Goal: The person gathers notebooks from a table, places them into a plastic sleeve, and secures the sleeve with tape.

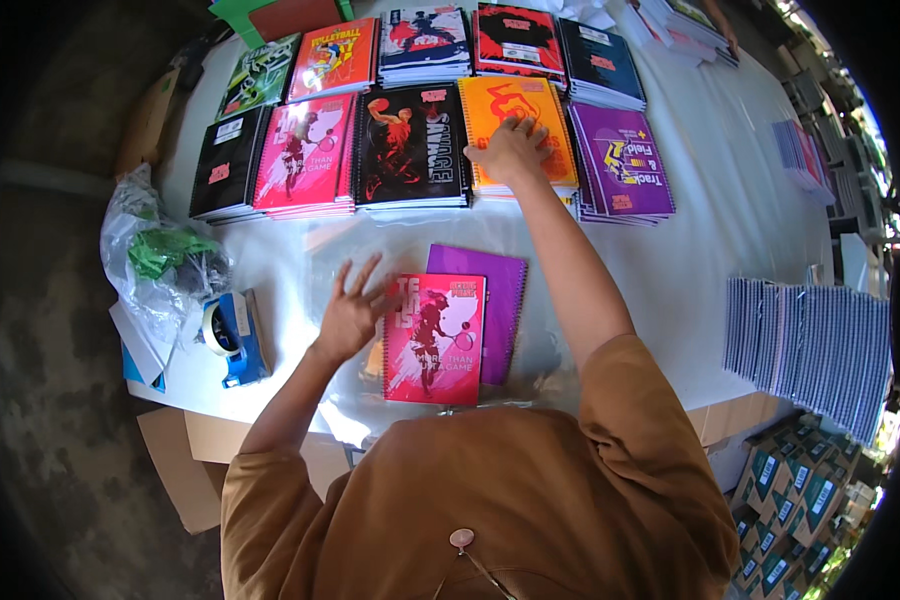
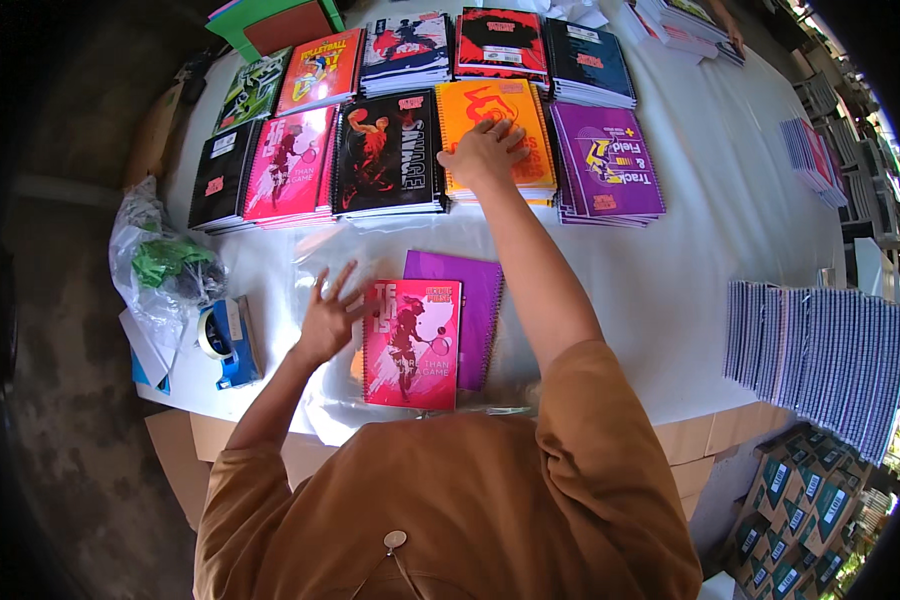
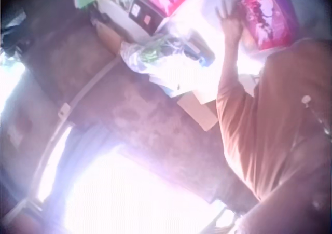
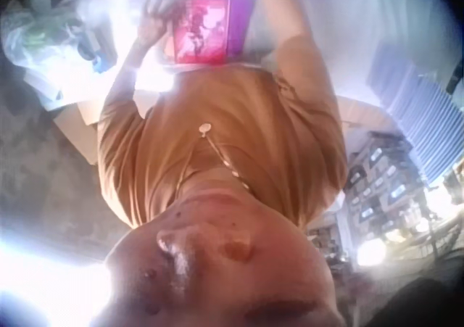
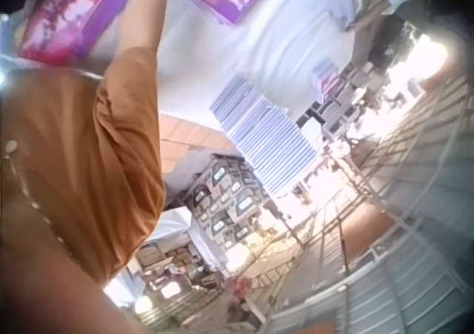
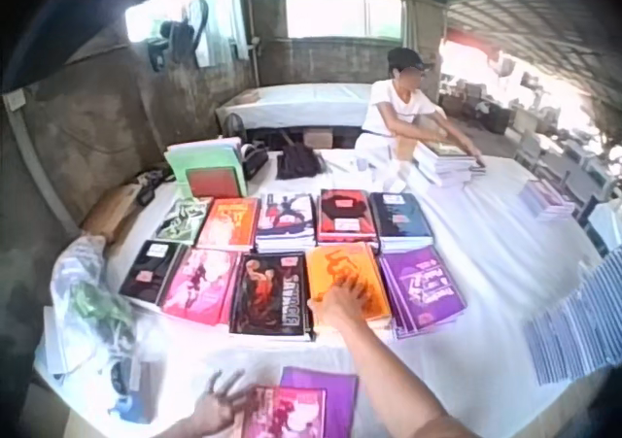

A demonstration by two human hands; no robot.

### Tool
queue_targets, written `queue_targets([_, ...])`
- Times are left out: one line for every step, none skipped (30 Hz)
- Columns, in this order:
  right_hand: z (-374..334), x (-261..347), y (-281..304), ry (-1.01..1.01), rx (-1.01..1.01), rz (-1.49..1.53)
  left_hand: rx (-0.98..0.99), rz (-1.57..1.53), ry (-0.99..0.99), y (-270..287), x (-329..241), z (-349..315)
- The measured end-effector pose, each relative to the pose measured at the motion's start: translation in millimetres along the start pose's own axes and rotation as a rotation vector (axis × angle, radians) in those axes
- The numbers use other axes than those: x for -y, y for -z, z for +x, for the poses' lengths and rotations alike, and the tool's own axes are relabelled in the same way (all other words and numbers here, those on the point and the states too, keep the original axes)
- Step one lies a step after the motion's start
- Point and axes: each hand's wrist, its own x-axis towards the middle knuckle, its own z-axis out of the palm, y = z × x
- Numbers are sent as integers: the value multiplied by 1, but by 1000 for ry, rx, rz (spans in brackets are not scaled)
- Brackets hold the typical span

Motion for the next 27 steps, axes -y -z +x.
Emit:
queue_targets([-4, 10, -2, -8, 48, -30, -43, 11, 81, 9, 5, 13])
queue_targets([-8, 14, -6, -10, 63, -41, -83, 17, 156, 24, 12, 37])
queue_targets([-11, 19, -6, -21, 57, -78, -136, -48, 206, 34, 20, 57])
queue_targets([-12, 23, -3, -33, 40, -112, -207, -117, 235, 39, 29, 78])
queue_targets([-12, 28, -2, -25, 31, -114, -217, -111, 238, 31, 40, 88])
queue_targets([-11, 33, -4, 0, 43, -164, -235, -49, 263, 15, 51, 93])
queue_targets([-10, 34, -6, 17, 57, -216, -252, 9, 282, 6, 60, 99])
queue_targets([-18, 31, -11, 70, -154, -286, -237, -12, 254, 7, 71, 100])
queue_targets([-14, 26, -3, 71, -159, -285, -223, -32, 227, 9, 80, 95])
queue_targets([2, 1, 14, 101, -147, -88, -255, -143, 197, 22, 78, 101])
queue_targets([8, -25, 23, 132, -129, 110, -266, -366, 252, 37, 72, 104])
queue_targets([-4, -35, 40, 35, -246, 269, -210, -521, 429, 57, 68, 96])
queue_targets([-20, -47, 54, 215, -257, 656, -168, -667, 618, 71, 71, 84])
queue_targets([-38, -56, 57, 393, -347, 700, -294, -579, 623, 67, 79, 70])
queue_targets([-57, -61, 53, 568, -427, 745, -410, -489, 633, 60, 82, 57])
queue_targets([-80, -64, 39, 733, -466, 884, -504, -425, 615, 64, 70, 63])
queue_targets([-104, -61, 29, 911, -509, 1023, -517, -297, 583, 61, 65, 69])
queue_targets([-122, -56, 25, 973, -565, 1073, -541, -244, 445, 53, 66, 74])
queue_targets([-135, -47, 20, 1046, -605, 1134, -562, -178, 325, 41, 70, 72])
queue_targets([-148, -43, 22, 1055, -602, 1132, -424, -119, 331, 31, 66, 78])
queue_targets([-160, -38, 28, 1088, -744, 1065, -261, -35, 313, 21, 63, 81])
queue_targets([-167, -37, 30, 1106, -889, 994, -295, -59, 275, 21, 64, 85])
queue_targets([-171, -38, 29, 1111, -888, 994, -329, -82, 239, 21, 65, 87])
queue_targets([-172, -39, 26, 1201, -841, 985, -378, -330, 287, 27, 73, 82])
queue_targets([-174, -43, 20, 1277, -800, 970, -417, -585, 321, 38, 82, 79])
queue_targets([-173, -62, 17, 1280, -619, 794, -483, -728, 528, 55, 75, 76])
queue_targets([-169, -79, 2, 1245, -478, 570, -599, -811, 560, 74, 69, 75])
